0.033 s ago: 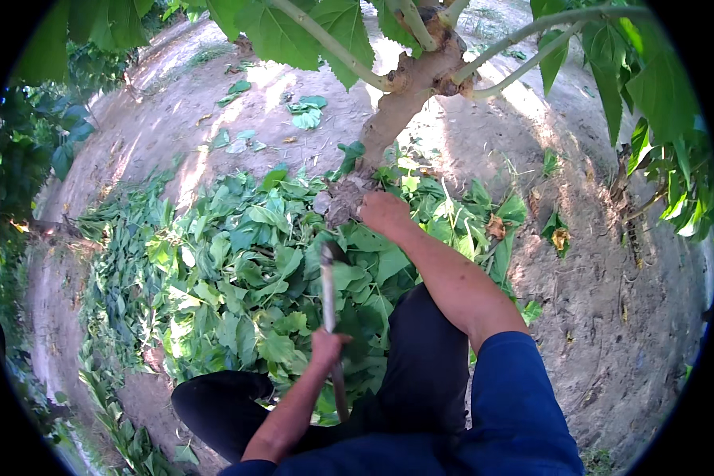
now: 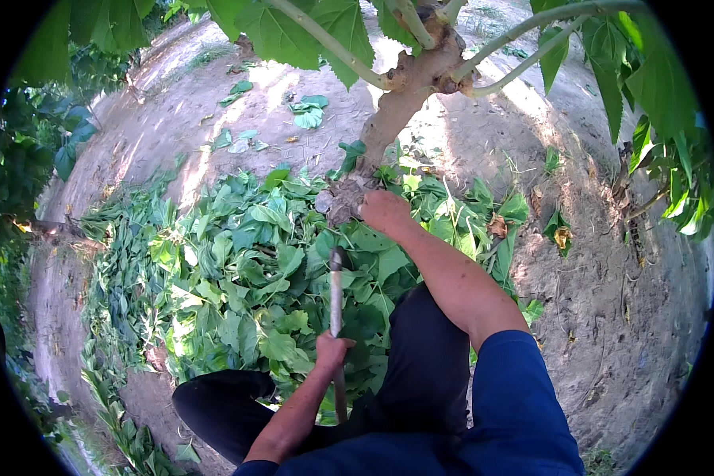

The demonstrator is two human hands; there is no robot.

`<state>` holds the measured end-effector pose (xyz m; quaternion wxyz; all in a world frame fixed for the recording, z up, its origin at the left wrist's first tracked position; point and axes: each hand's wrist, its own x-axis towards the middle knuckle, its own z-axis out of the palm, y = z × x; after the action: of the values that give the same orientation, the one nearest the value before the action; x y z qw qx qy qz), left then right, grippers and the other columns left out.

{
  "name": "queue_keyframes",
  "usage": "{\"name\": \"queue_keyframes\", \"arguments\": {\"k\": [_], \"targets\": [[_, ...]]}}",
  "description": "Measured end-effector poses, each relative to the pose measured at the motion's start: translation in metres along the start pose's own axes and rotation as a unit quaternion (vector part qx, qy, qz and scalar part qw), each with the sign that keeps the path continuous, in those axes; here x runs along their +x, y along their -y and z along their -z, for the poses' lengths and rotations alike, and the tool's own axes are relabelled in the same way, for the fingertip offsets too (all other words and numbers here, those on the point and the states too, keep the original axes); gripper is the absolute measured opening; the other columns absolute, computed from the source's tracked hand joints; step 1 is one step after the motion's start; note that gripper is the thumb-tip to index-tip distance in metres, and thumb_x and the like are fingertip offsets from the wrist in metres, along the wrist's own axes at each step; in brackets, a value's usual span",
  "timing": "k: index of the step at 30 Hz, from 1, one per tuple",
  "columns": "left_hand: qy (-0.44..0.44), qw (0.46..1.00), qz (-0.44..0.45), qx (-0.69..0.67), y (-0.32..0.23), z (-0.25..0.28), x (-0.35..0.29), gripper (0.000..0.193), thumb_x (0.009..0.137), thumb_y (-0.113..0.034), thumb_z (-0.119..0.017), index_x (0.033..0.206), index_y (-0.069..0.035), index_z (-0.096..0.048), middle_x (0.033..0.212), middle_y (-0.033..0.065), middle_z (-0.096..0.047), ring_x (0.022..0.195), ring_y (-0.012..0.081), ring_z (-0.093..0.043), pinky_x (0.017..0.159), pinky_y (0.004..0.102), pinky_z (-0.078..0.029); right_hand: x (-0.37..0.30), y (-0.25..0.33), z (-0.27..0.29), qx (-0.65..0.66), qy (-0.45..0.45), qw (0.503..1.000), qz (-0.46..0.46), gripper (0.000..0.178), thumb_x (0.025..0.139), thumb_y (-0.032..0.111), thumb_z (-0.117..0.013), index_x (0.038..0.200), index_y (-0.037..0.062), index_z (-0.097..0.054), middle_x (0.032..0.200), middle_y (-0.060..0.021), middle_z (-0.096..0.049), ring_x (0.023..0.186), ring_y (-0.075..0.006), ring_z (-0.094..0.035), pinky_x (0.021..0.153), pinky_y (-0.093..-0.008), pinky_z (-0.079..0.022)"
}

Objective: The person sits on the ground beneath a tree and uses a machete to cut a branch. They then strip the leaves from the branch by hand, adding them to a growing pile on the ground.

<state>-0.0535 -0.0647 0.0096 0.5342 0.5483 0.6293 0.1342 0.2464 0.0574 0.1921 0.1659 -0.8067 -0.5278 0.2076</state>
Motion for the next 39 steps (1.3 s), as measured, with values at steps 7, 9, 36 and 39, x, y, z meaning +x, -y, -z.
{"name": "queue_keyframes", "arguments": {"k": [7,9,36,39], "targets": [[-0.036,0.997,-0.075,0.004,-0.065,0.014,-0.023,0.036,0.067,-0.016,-0.078,0.095,0.003,-0.066,0.08,0.0164,-0.069,0.072,0.027,-0.068,0.069,0.0382,-0.053,-0.029,-0.004,0.008,-0.034,-0.019,0.998,0.04,0.032,0.086,0.03,-0.053,0.103,0.0079,-0.069,0.112,-0.0183,-0.067,0.106,-0.0349,-0.064,0.091,-0.0476,-0.051],[-0.046,0.996,-0.077,-0.005,-0.084,0.02,-0.045,0.034,0.068,-0.015,-0.078,0.095,0.003,-0.065,0.079,0.0138,-0.069,0.071,0.0233,-0.067,0.068,0.0366,-0.052,-0.038,-0.009,0.013,-0.04,-0.025,0.998,0.05,0.031,0.087,0.03,-0.054,0.103,0.0078,-0.069,0.111,-0.0178,-0.068,0.104,-0.0347,-0.065,0.089,-0.0475,-0.052],[-0.012,0.944,-0.118,-0.308,-0.127,0.072,-0.05,0.026,0.075,0.003,-0.074,0.099,0.004,-0.062,0.088,0.0098,-0.068,0.072,0.0187,-0.065,0.067,0.0311,-0.055,-0.073,-0.008,0.03,-0.097,0.029,0.989,0.107,0.029,0.082,0.017,-0.058,0.104,0.0043,-0.072,0.112,-0.0145,-0.07,0.105,-0.03,-0.067,0.087,-0.043,-0.054],[-0.013,0.945,-0.114,-0.306,-0.135,0.076,-0.057,0.027,0.076,0.003,-0.074,0.1,0.004,-0.061,0.087,0.0097,-0.067,0.072,0.0189,-0.065,0.066,0.0306,-0.055,-0.076,-0.006,0.031,-0.097,0.017,0.989,0.112,0.029,0.082,0.017,-0.058,0.104,0.0048,-0.072,0.112,-0.0143,-0.07,0.105,-0.0297,-0.067,0.086,-0.0432,-0.054]]}}
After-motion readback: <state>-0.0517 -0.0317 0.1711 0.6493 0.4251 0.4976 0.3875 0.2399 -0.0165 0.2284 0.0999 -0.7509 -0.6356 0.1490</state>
